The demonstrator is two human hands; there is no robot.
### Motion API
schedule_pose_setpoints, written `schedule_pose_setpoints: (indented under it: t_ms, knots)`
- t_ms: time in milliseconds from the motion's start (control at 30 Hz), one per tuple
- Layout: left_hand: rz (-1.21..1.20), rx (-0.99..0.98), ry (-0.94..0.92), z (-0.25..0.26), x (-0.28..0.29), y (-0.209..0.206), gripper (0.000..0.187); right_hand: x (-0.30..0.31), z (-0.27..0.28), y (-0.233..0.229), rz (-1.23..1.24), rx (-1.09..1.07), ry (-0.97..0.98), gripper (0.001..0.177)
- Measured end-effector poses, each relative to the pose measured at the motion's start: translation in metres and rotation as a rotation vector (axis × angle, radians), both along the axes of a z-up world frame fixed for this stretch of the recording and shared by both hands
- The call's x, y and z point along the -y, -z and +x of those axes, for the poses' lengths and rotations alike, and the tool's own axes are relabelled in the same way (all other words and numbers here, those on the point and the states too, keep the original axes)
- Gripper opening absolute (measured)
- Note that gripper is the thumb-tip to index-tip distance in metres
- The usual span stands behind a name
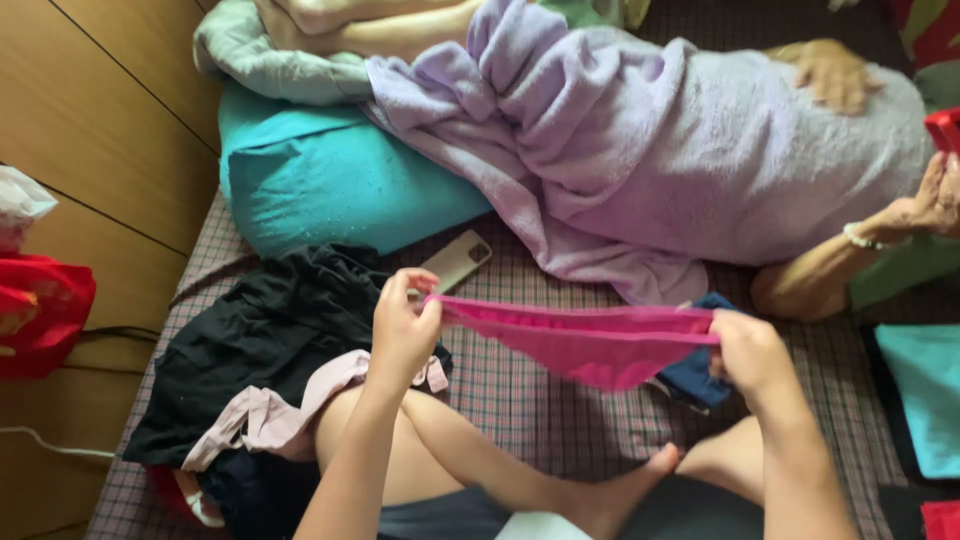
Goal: Fold laundry, including underwear and bras, on a bed.
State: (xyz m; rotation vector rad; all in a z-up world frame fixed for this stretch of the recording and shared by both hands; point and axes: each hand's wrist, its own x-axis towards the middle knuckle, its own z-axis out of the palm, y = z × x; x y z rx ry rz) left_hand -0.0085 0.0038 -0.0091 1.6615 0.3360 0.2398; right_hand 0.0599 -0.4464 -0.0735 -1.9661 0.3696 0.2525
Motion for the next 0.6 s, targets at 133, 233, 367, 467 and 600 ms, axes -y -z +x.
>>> schedule_pose_setpoints:
  t_ms: [133, 233, 367, 467, 600]
  knots:
    - [-0.049, 0.09, 0.036, 0.014, 0.003, -0.01, 0.023, -0.032, 0.003, -0.034, 0.082, 0.046, 0.048, 0.036]
    - [0.206, 0.058, 0.041, 0.018, 0.0, -0.017, 0.025, -0.053, 0.002, -0.065, -0.141, 0.202, 0.094, 0.031]
    - [0.481, 0.173, 0.041, 0.017, -0.01, -0.053, 0.017, -0.053, -0.002, -0.084, -0.106, 0.477, 0.192, 0.03]
    - [0.568, 0.228, 0.059, 0.013, -0.013, -0.056, 0.009, -0.045, -0.006, -0.068, 0.075, 0.512, 0.197, 0.029]
    - [0.644, 0.246, 0.182, -0.009, -0.016, -0.017, 0.013, -0.029, -0.025, -0.015, 0.109, 0.43, 0.006, 0.031]
